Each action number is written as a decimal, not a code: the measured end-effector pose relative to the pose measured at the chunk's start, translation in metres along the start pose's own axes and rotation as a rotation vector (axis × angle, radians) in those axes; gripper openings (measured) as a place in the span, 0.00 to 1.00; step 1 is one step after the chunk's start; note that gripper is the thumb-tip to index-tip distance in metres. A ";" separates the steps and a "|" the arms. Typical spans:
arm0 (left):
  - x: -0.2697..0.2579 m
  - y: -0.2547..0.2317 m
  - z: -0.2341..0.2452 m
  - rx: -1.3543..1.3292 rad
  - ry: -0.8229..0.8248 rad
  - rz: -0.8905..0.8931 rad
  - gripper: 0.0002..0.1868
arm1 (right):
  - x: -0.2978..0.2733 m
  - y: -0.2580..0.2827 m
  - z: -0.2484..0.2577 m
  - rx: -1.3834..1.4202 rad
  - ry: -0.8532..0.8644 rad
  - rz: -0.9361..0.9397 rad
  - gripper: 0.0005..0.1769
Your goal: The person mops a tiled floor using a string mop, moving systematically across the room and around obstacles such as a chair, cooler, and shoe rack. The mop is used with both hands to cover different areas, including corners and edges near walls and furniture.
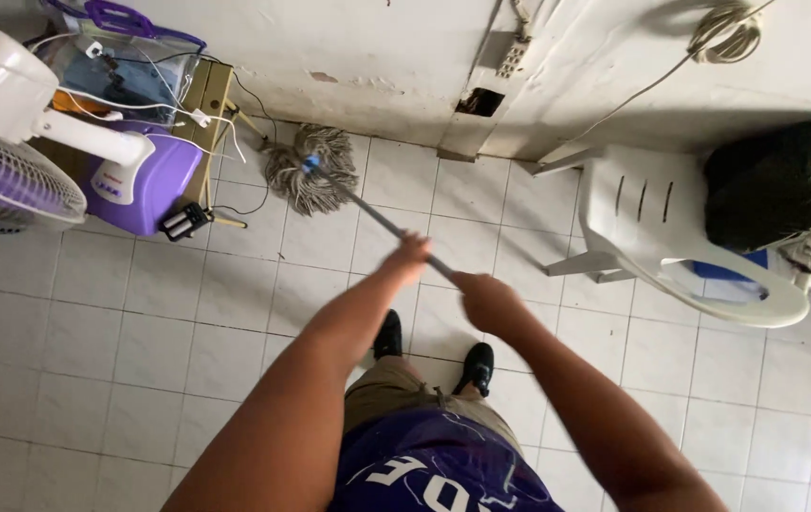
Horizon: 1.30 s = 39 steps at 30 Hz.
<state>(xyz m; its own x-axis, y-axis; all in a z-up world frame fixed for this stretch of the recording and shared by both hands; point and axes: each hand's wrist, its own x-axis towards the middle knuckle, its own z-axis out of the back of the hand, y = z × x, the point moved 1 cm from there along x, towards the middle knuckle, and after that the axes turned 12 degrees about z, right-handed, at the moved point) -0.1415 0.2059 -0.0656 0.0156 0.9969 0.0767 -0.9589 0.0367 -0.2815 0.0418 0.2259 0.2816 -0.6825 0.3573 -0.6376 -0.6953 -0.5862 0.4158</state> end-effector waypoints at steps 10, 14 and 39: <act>0.052 -0.170 0.142 -0.676 0.703 0.022 0.21 | -0.116 0.010 0.041 -0.060 0.036 -0.474 0.19; 0.060 -0.159 0.185 -0.511 0.710 -0.081 0.21 | -0.110 0.040 0.052 -0.229 0.021 -0.404 0.19; 0.044 -0.217 0.159 -0.492 0.747 -0.223 0.14 | -0.162 0.018 0.033 0.056 0.008 -0.577 0.17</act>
<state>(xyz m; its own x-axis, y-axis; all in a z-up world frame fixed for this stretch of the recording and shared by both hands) 0.0225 0.2306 0.1505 0.5284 0.7426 -0.4115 -0.6857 0.0876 -0.7226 0.1323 0.1816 0.4137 -0.1883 0.6021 -0.7759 -0.9653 -0.2588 0.0335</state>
